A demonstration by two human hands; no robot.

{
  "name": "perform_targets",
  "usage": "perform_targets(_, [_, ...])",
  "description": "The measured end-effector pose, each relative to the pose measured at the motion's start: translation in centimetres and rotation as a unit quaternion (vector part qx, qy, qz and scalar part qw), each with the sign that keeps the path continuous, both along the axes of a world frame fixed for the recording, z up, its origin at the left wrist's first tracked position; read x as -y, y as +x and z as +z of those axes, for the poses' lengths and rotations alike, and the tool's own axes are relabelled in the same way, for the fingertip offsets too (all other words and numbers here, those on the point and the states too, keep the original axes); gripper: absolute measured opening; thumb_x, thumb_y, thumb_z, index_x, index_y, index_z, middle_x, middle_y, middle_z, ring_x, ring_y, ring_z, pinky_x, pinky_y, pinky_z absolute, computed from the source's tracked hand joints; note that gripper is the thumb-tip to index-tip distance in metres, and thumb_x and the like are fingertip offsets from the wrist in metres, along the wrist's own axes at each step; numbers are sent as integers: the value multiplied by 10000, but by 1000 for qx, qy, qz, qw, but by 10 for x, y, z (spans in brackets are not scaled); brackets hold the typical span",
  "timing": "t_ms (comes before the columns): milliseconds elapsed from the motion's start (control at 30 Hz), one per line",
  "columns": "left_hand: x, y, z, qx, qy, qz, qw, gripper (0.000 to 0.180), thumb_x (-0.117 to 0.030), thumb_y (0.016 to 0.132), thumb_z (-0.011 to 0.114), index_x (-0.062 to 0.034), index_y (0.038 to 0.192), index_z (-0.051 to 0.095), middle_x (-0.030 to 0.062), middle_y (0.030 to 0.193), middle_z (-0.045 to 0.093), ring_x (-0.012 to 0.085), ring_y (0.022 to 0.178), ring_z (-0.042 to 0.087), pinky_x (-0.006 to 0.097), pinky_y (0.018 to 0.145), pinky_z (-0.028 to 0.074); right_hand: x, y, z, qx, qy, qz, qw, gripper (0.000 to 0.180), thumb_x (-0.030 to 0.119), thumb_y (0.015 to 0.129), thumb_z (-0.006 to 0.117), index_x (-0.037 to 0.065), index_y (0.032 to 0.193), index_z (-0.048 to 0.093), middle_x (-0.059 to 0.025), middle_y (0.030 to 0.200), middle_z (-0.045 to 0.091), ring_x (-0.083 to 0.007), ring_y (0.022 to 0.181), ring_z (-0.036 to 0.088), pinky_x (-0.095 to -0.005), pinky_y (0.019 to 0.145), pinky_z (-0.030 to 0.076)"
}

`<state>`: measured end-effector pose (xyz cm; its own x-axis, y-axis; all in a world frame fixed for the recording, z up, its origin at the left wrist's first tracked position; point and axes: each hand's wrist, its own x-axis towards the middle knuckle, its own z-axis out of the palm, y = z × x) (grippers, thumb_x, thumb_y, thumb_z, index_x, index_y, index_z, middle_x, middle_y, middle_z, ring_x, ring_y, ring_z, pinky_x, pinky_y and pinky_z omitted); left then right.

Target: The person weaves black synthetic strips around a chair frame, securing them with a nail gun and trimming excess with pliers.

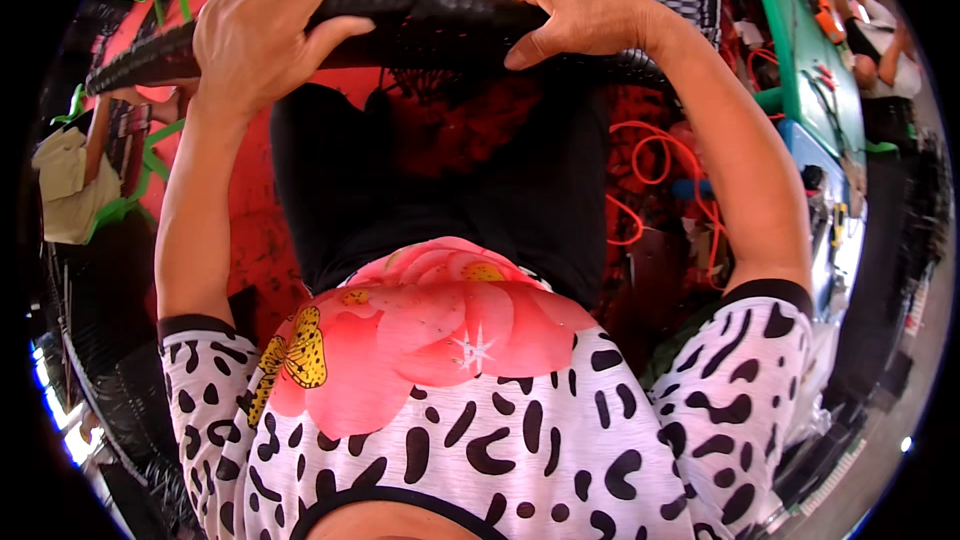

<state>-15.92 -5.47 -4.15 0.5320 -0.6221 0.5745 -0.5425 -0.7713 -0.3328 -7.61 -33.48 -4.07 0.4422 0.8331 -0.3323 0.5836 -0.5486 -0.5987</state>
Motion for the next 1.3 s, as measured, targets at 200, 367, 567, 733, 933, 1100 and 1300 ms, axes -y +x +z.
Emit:
perform_targets(200, [-9,-64,-36,-74,-18,47,996,364,-371,676,773,-61,803,629,51,703,555,235,611,552,337,553,437,-8,-59,-54,184,132,9,974,236,138,742,672,26,894,532,-158,827,591,-366,834,588,-462,707,468])
perform_targets(367, [-13,-88,-71,-140,-109,26,984,343,-278,677,778,-26,869,648,74,799,609,254,723,607,353,636,468,-10,-106,-79,216,120,-63,967,224,79,718,657,42,888,516,-108,864,568,-317,880,568,-415,708,485])
perform_targets(567, [-10,-64,-118,-324,-155,6,933,400,-267,660,783,-29,948,639,83,916,614,280,857,593,384,740,459,-20,-109,-124,300,68,-97,946,187,56,691,639,56,827,511,-84,800,545,-265,817,567,-353,664,497])
perform_targets(733, [3,-54,-128,-393,-165,16,905,423,-424,683,754,-38,817,646,66,816,576,273,780,572,380,706,439,-18,-113,-131,302,36,-110,946,161,53,697,628,63,806,510,-71,766,530,-242,798,564,-329,643,499])
perform_targets(933, [8,-43,-134,-382,-188,18,905,450,-474,649,740,-48,742,625,56,739,538,265,704,552,375,666,427,-19,-104,-125,228,27,-110,967,256,101,661,689,54,842,514,-86,831,525,-256,849,551,-343,660,491])
perform_targets(1100, [-1,-49,-122,-376,-209,12,903,442,-448,586,768,-55,730,625,45,703,511,258,653,542,356,616,428,-25,-98,-90,138,-25,-70,988,459,176,651,755,14,1041,576,-99,957,558,-267,1001,537,-362,736,468])
perform_targets(1300, [-15,-44,-131,-369,-204,6,907,391,-429,664,730,-58,742,633,47,702,517,226,643,541,342,610,423,-49,-36,-84,-209,118,-120,963,243,62,779,638,-15,1009,620,-171,907,624,-357,833,617,-391,734,499])
